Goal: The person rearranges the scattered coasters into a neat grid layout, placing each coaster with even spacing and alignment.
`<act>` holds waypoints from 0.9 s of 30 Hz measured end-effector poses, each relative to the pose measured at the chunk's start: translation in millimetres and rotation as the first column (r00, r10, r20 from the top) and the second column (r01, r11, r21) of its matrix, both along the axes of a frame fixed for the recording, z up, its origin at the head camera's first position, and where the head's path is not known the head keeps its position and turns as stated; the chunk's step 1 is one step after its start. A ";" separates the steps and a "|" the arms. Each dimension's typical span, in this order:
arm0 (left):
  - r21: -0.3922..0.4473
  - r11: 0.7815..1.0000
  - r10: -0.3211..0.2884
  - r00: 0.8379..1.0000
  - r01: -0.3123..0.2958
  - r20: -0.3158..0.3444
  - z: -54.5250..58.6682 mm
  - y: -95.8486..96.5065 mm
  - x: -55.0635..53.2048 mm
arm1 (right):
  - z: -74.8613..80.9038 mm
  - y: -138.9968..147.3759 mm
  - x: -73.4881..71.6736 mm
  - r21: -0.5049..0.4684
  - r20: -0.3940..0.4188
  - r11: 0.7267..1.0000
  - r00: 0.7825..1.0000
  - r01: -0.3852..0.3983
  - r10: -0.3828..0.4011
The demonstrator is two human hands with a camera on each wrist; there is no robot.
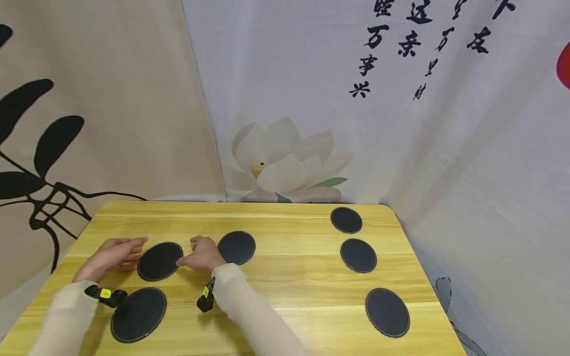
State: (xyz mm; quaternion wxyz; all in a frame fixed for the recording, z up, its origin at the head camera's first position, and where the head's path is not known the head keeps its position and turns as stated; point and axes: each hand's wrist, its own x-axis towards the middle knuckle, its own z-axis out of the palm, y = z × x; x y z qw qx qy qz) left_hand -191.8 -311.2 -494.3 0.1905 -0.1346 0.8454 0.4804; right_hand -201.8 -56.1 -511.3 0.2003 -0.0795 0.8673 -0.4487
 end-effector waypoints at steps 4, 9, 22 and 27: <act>-0.005 0.999 0.032 0.999 -0.032 0.017 -2.9 -1.4 -0.8 | -0.3 -10.6 -0.4 0.055 -0.022 0.998 1.000 -0.016 0.018; 0.009 0.999 0.054 0.999 -0.054 -0.003 -4.3 2.5 0.4 | -4.4 -20.5 -1.4 0.098 -0.050 0.995 0.998 -0.018 0.023; 0.007 0.999 0.054 0.999 -0.054 0.006 -5.6 5.7 1.5 | -2.0 -28.9 -0.5 0.154 -0.027 0.987 0.999 0.036 -0.032; 0.004 0.999 0.051 0.999 -0.051 0.002 -5.0 4.9 2.1 | -1.5 -29.7 1.2 0.145 -0.026 0.988 0.999 0.048 -0.044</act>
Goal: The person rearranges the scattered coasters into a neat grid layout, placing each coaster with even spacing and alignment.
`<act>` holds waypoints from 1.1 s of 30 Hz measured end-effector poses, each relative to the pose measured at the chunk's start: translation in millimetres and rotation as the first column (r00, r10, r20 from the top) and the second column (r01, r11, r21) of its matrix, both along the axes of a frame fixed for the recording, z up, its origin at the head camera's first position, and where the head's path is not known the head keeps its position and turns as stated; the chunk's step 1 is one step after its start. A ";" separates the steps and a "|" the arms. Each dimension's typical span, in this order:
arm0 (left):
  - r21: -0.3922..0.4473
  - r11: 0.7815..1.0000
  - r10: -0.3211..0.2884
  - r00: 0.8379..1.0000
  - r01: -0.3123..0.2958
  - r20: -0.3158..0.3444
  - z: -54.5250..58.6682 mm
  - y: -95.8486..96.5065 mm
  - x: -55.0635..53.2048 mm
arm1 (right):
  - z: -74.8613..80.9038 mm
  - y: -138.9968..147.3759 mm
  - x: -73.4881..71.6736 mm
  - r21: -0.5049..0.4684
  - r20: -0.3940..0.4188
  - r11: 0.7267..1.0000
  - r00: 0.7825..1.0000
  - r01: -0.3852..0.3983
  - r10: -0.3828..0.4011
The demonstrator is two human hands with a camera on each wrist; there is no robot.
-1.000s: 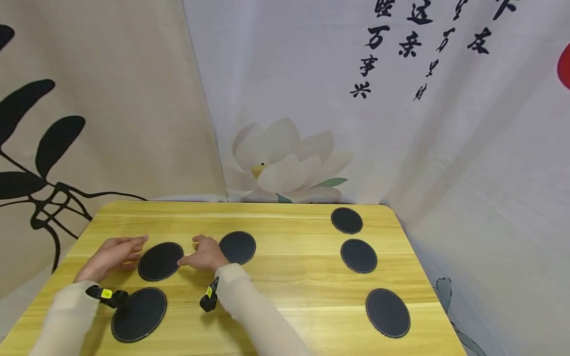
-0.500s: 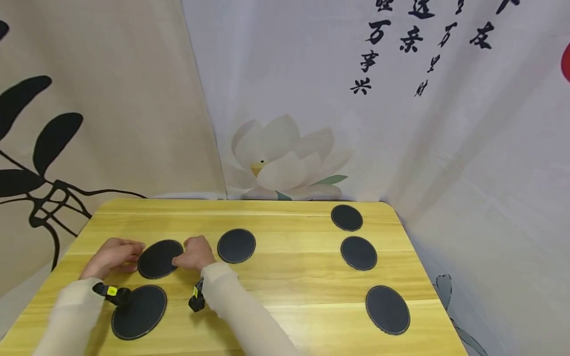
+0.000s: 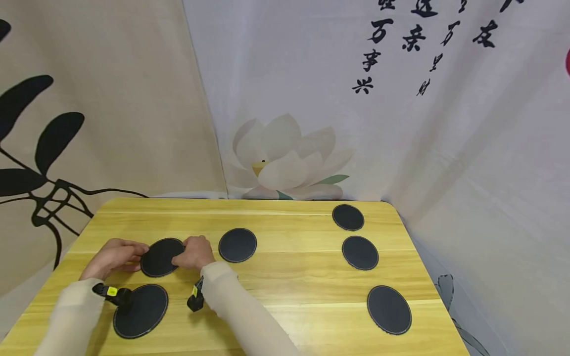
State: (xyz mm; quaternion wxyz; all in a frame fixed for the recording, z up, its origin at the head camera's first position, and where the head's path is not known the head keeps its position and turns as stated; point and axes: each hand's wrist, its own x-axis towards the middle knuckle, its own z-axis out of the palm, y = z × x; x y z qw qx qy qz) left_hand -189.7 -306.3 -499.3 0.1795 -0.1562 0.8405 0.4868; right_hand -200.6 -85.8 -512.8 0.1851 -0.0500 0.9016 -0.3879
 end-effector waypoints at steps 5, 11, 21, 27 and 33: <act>-0.008 1.000 0.006 1.000 -0.006 -0.002 -1.8 -0.2 -0.6 | 0.5 -0.6 0.7 -0.060 -0.002 0.998 1.000 0.003 -0.003; 0.020 1.000 -0.006 1.000 0.007 -0.013 -5.7 1.4 -0.9 | -3.4 2.6 0.5 -0.169 -0.007 0.985 0.999 0.045 -0.047; 0.148 0.989 -0.008 0.998 0.018 -0.065 -11.9 4.4 4.2 | -7.5 16.9 -0.5 -0.269 -0.033 0.959 0.994 0.087 -0.100; 0.216 0.976 0.027 0.996 -0.007 -0.086 -14.0 10.0 6.9 | -6.8 25.6 -2.1 -0.292 -0.011 0.952 0.996 0.086 -0.093; 0.263 0.965 0.053 0.993 -0.025 -0.101 -13.9 16.3 9.9 | -6.0 32.9 -4.8 -0.298 -0.002 0.951 0.996 0.084 -0.089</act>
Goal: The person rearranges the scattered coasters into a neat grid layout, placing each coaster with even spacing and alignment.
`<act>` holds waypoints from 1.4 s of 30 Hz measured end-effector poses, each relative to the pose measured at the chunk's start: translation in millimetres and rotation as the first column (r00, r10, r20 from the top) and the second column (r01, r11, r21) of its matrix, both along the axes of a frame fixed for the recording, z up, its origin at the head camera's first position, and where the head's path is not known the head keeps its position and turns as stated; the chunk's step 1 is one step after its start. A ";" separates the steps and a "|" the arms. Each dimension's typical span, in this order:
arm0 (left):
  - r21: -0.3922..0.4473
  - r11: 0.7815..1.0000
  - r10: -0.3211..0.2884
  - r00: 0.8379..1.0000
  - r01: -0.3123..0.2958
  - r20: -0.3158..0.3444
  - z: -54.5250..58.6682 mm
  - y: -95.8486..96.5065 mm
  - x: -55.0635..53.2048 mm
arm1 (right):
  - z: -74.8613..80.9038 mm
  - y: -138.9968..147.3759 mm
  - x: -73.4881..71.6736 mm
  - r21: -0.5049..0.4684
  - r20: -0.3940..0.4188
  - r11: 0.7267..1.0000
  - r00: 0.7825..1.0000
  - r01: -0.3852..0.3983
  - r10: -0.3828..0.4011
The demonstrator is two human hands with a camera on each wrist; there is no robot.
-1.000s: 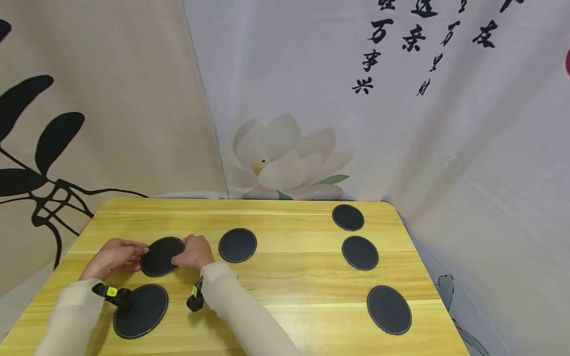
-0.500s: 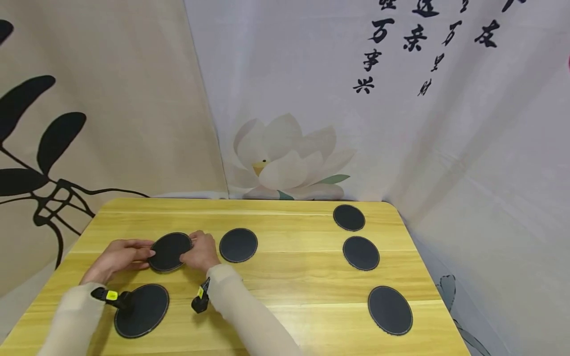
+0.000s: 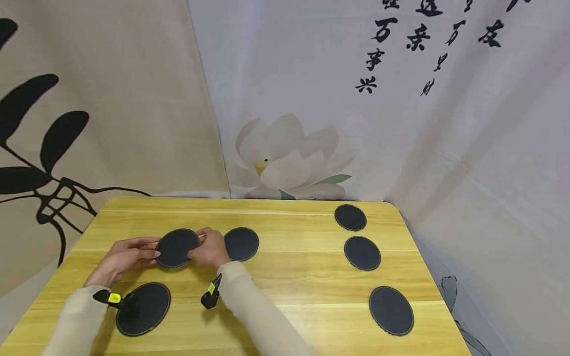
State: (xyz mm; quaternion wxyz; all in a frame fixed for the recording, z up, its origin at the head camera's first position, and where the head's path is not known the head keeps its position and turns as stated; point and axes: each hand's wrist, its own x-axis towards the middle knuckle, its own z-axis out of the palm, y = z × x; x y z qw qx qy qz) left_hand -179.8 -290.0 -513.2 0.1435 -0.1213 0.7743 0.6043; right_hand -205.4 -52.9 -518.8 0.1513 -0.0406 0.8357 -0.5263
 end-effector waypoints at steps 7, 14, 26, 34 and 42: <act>0.060 0.998 0.028 1.000 -0.028 0.001 -0.3 7.6 0.8 | 7.1 10.0 -1.2 -0.023 -0.002 1.000 1.000 -0.003 0.003; 0.054 0.998 0.030 0.999 -0.029 -0.015 4.2 16.6 1.9 | 13.8 20.5 0.1 -0.005 -0.035 1.000 0.999 -0.029 0.029; 0.086 0.996 0.037 0.998 -0.032 -0.055 12.1 37.2 -0.5 | 21.8 43.8 -3.1 -0.018 -0.057 0.999 0.998 -0.038 0.037; 0.111 0.993 0.033 0.996 -0.024 -0.082 15.4 57.4 -7.3 | 22.8 63.6 -9.2 -0.028 -0.079 0.999 0.997 -0.023 0.020; 0.157 0.987 0.035 0.995 -0.021 -0.090 19.4 74.1 -8.2 | 21.3 82.3 -11.2 -0.041 -0.103 0.999 0.994 -0.032 0.028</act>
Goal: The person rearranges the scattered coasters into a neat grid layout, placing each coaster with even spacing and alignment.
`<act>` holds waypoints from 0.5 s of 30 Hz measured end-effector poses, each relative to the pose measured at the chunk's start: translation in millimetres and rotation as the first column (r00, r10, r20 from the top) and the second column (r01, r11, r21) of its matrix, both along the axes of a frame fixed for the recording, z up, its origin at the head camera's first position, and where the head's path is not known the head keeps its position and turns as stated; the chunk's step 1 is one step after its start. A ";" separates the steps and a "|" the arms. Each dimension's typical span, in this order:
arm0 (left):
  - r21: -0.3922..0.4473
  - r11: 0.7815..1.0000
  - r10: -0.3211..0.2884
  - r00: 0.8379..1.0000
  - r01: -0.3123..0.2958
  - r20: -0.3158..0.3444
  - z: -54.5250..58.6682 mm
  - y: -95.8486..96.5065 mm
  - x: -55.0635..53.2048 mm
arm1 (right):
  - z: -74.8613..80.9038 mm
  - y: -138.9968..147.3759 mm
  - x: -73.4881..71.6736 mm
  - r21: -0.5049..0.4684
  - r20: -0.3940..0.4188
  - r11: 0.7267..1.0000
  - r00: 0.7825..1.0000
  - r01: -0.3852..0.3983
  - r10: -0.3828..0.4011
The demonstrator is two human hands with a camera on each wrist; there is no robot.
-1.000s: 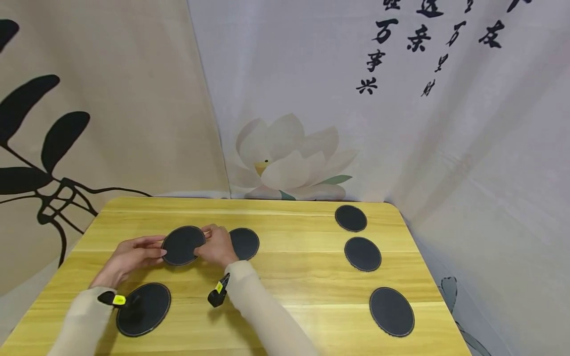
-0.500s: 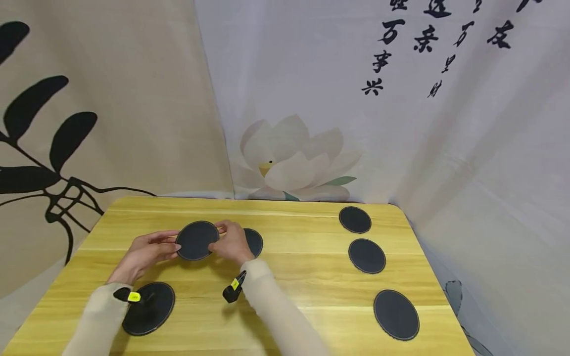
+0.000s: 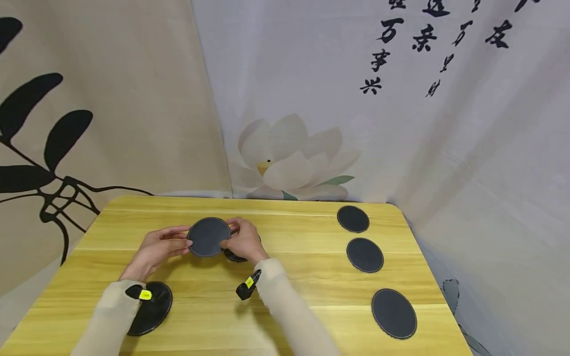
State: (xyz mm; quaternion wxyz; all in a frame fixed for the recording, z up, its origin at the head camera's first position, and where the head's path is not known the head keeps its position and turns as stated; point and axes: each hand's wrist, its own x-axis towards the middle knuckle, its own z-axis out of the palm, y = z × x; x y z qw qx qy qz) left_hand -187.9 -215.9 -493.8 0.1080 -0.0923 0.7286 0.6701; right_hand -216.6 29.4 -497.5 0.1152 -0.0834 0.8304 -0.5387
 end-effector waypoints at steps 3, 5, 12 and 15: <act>0.002 1.000 -0.011 1.000 0.011 -0.006 0.3 5.7 -0.4 | 0.3 6.5 0.8 -0.012 0.007 1.000 1.000 0.008 -0.008; 0.005 1.000 -0.010 1.000 0.010 -0.011 -0.2 9.7 -1.0 | 0.8 10.7 1.3 -0.024 0.009 1.000 1.000 0.011 -0.011; 0.013 1.000 0.001 1.000 0.000 -0.023 0.0 24.2 -0.9 | 1.4 25.5 2.5 -0.036 0.001 0.999 1.000 0.011 -0.011; 0.013 1.000 -0.004 1.000 0.004 -0.029 -0.6 30.5 -0.9 | 1.3 31.7 2.4 -0.041 0.003 0.999 1.000 0.013 -0.013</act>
